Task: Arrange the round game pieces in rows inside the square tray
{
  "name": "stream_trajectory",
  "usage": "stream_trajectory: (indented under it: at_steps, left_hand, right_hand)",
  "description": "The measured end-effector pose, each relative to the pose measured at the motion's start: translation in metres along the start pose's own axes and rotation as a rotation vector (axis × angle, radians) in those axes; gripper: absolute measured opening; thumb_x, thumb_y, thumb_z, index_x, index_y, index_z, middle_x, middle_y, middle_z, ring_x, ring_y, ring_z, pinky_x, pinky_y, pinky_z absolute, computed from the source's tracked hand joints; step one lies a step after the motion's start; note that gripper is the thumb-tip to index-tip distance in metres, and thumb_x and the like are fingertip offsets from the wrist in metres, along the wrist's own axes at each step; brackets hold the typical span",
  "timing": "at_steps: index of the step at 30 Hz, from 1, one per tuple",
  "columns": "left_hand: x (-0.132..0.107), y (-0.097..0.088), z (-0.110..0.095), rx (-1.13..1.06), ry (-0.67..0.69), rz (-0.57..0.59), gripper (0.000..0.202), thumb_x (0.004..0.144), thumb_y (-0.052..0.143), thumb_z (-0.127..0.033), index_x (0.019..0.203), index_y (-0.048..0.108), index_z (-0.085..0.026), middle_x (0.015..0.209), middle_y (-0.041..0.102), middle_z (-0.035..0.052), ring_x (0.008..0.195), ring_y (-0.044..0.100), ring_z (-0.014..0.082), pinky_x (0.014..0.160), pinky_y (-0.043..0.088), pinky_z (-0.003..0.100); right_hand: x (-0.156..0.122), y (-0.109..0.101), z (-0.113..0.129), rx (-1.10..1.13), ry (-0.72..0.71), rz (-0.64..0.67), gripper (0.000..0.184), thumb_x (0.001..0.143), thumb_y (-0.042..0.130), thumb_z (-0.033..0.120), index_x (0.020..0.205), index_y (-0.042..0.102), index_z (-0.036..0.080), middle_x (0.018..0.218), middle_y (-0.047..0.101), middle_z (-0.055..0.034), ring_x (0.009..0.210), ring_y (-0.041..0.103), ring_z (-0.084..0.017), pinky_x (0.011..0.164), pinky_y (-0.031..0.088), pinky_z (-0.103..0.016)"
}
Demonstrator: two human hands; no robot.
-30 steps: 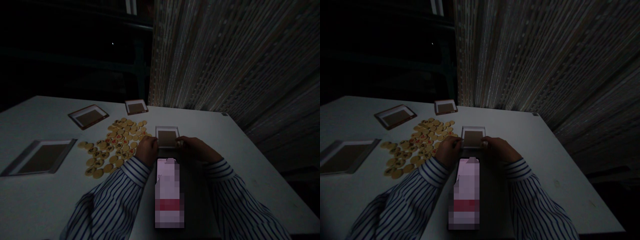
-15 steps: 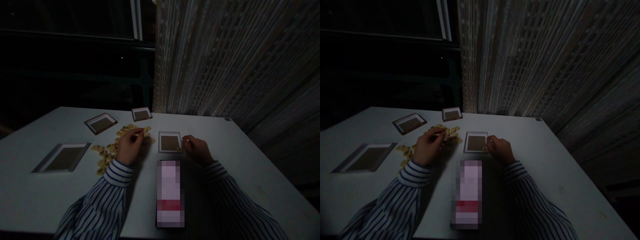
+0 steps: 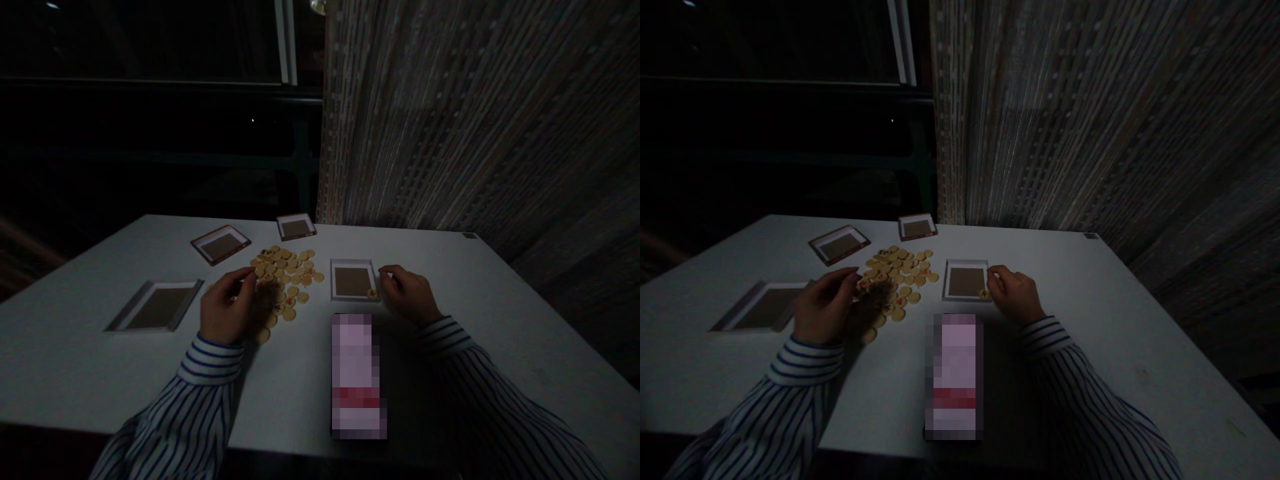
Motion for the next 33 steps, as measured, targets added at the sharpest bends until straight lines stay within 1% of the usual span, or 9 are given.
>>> stream_trajectory:
  at_steps: [4,9,12,15,20,23,29,31,33]
  left_hand:
    - [-0.007,-0.003,0.010,0.055,0.079,-0.014,0.025,0.078,0.053,-0.035,0.090,0.067,-0.018,0.080,0.068,0.0026,0.072,0.062,0.0141,0.066,0.049,0.025]
    - [-0.006,-0.007,0.021,-0.013,0.056,-0.009,0.026,0.078,0.053,-0.035,0.090,0.067,-0.017,0.077,0.068,0.0025,0.068,0.061,0.0138,0.062,0.049,0.024]
    - [-0.004,-0.015,0.026,-0.013,0.088,0.033,0.026,0.079,0.052,-0.036,0.091,0.067,-0.018,0.080,0.068,0.0026,0.069,0.061,0.0139,0.062,0.049,0.024]
    - [-0.001,-0.027,0.037,0.009,0.108,0.052,0.026,0.079,0.052,-0.037,0.091,0.067,-0.019,0.083,0.068,0.0029,0.072,0.062,0.0141,0.063,0.049,0.024]
    - [0.000,-0.040,0.064,0.014,0.045,0.020,0.028,0.078,0.052,-0.038,0.091,0.067,-0.019,0.080,0.068,0.0028,0.070,0.063,0.0146,0.066,0.050,0.026]
    - [0.000,-0.043,0.073,-0.020,-0.031,0.001,0.029,0.077,0.052,-0.040,0.090,0.067,-0.018,0.081,0.069,0.0043,0.072,0.064,0.0163,0.068,0.051,0.028]
    - [0.004,-0.053,0.071,-0.145,-0.137,-0.002,0.029,0.077,0.054,-0.039,0.090,0.066,-0.017,0.082,0.070,0.0053,0.076,0.064,0.0169,0.073,0.051,0.030]
    - [0.011,-0.057,0.067,-0.170,-0.155,0.006,0.027,0.075,0.056,-0.038,0.087,0.066,-0.017,0.078,0.069,0.0042,0.074,0.064,0.0162,0.072,0.052,0.030]
    - [0.024,-0.059,0.060,-0.193,-0.142,0.019,0.026,0.075,0.056,-0.037,0.088,0.066,-0.017,0.076,0.069,0.0035,0.070,0.063,0.0146,0.068,0.051,0.027]
  right_hand:
    - [0.000,-0.001,0.005,0.068,0.029,0.010,0.026,0.082,0.044,0.032,0.087,0.064,0.015,0.050,0.054,0.0014,0.046,0.050,-0.011,0.050,0.033,-0.022]
    - [-0.003,-0.009,0.018,0.201,0.117,-0.027,0.027,0.082,0.046,0.034,0.087,0.064,0.015,0.048,0.052,0.0028,0.043,0.046,-0.010,0.046,0.032,-0.021]
    - [-0.008,-0.013,0.028,0.256,0.177,-0.047,0.026,0.082,0.047,0.034,0.086,0.065,0.015,0.050,0.053,0.0025,0.044,0.045,-0.010,0.045,0.033,-0.021]
    - [-0.014,-0.012,0.038,0.301,0.210,-0.050,0.026,0.082,0.047,0.034,0.086,0.064,0.015,0.055,0.057,0.0007,0.048,0.048,-0.011,0.047,0.035,-0.021]
    - [-0.017,-0.004,0.048,0.337,0.244,-0.024,0.028,0.081,0.048,0.036,0.088,0.064,0.015,0.063,0.062,-0.0013,0.056,0.054,-0.013,0.051,0.039,-0.022]
    - [-0.016,-0.001,0.052,0.354,0.250,0.000,0.029,0.081,0.048,0.037,0.089,0.064,0.014,0.065,0.063,-0.0020,0.060,0.056,-0.014,0.053,0.041,-0.023]
    - [-0.017,0.000,0.055,0.360,0.299,0.037,0.029,0.081,0.049,0.039,0.089,0.064,0.015,0.071,0.065,-0.0038,0.064,0.059,-0.016,0.056,0.044,-0.026]
    - [-0.018,0.001,0.054,0.380,0.314,0.065,0.029,0.081,0.050,0.038,0.089,0.064,0.015,0.075,0.066,-0.0049,0.066,0.060,-0.017,0.057,0.045,-0.027]
    - [-0.018,0.002,0.054,0.403,0.330,0.074,0.028,0.081,0.051,0.038,0.089,0.064,0.015,0.079,0.067,-0.0060,0.070,0.061,-0.018,0.061,0.047,-0.028]
Point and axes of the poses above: each hand's wrist, its own x-axis towards the middle knuckle, its own y-axis out of the palm, z = x × y, the point moved 3 cm from there along x, towards the middle knuckle
